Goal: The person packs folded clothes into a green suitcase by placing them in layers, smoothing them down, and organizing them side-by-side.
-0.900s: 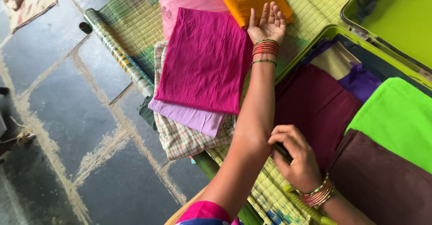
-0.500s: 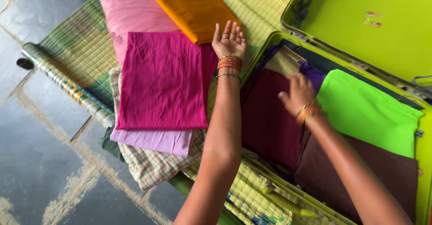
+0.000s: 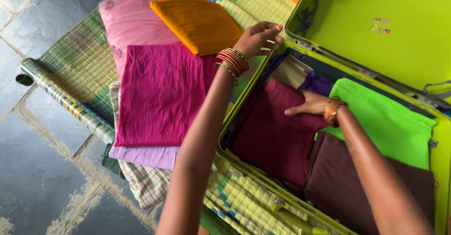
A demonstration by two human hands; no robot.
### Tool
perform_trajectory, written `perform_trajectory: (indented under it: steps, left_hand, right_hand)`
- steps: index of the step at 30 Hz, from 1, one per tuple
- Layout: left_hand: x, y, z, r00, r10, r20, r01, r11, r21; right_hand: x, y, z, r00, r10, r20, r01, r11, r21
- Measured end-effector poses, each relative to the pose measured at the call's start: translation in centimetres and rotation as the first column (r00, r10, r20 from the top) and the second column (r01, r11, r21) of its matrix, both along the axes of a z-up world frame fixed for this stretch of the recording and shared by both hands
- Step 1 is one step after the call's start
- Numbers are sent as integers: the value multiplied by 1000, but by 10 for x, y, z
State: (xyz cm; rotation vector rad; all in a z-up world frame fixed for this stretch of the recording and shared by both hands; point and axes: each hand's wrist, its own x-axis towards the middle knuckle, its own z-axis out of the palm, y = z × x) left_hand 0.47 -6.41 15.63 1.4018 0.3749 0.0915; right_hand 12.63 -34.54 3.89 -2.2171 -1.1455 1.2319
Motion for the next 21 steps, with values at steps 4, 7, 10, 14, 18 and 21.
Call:
perform_trajectory:
  steps: [4, 7, 10, 14, 18, 21]
  left_hand:
    - [-12, -8, -6, 998, -54, -28, 56, 996, 66]
    - [-13, -20, -19, 991, -89, -103, 97, 992, 76]
    - [-9, -36, -27, 986, -99, -131, 109, 992, 70]
    - [-11, -41, -21, 996, -89, -25, 91, 990, 110]
    - [-41, -27, -3, 973, 107, 207, -151, 966, 209]
    - [-37, -21, 8, 960, 225, 167, -228, 974, 5]
  right_hand:
    - [-18, -15, 9, 976, -111, -185, 113, 994, -4]
    - [-33, -4, -2, 998, -19, -52, 21, 999, 43]
    - [-46, -11, 1, 994, -21, -111, 56, 942, 330]
    - [-52, -18, 51, 959, -283, 5, 283, 959, 10]
    - [-38, -85, 162, 864, -483, -142, 478, 700, 531]
    - [-35, -128, 235, 617, -677, -401, 728, 298, 617]
